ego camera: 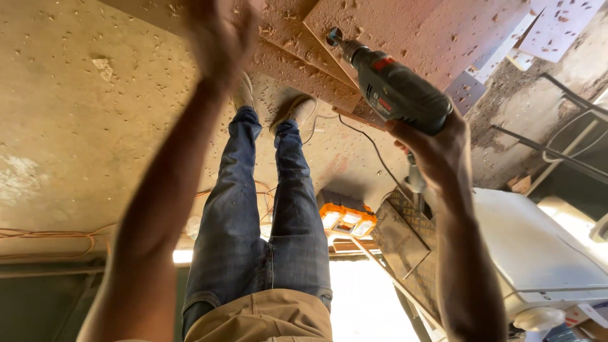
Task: Drilling a hole into a wooden panel using a power drill and then carrying the panel to a cabinet.
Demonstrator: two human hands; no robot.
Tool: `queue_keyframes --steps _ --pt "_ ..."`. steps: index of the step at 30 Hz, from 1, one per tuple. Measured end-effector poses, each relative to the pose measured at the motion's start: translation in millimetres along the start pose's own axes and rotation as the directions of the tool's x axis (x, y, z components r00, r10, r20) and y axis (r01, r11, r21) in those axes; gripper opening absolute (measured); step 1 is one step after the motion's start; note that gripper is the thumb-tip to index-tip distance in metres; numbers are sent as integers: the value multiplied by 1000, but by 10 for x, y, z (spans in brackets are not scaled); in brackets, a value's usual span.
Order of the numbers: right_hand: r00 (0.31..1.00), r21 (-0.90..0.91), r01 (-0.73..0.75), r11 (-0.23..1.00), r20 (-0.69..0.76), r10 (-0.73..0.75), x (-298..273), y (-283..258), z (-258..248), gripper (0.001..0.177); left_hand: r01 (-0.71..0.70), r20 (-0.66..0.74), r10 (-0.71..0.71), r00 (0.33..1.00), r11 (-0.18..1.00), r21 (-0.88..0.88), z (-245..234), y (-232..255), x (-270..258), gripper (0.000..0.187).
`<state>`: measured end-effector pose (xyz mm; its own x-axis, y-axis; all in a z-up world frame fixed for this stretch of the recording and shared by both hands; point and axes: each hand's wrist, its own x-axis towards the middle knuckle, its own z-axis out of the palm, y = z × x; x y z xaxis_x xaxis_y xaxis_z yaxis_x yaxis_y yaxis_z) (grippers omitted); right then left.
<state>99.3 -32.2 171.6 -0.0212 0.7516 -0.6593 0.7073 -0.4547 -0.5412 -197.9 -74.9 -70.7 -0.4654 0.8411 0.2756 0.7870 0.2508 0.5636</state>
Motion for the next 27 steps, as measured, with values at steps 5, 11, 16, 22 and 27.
queue_keyframes --steps 5,11,16,22,27 --pt "1000 -432 -13 902 17 23 269 -561 -104 53 36 108 49 993 744 -668 213 1450 -427 47" --pt "999 -517 30 855 30 -17 270 -626 26 60 54 29 -60 998 461 -886 37 2029 -2 59" --pt "1000 -399 12 917 -11 -18 257 -438 58 50 3 -16 -35 999 495 -869 637 2015 -189 50" --pt "1000 -256 -24 966 -18 20 280 -678 99 44 46 9 -90 996 419 -907 496 1988 -3 49" --pt "999 -290 34 956 48 -21 401 -525 -56 49 69 12 -138 990 413 -908 572 2040 -28 45"
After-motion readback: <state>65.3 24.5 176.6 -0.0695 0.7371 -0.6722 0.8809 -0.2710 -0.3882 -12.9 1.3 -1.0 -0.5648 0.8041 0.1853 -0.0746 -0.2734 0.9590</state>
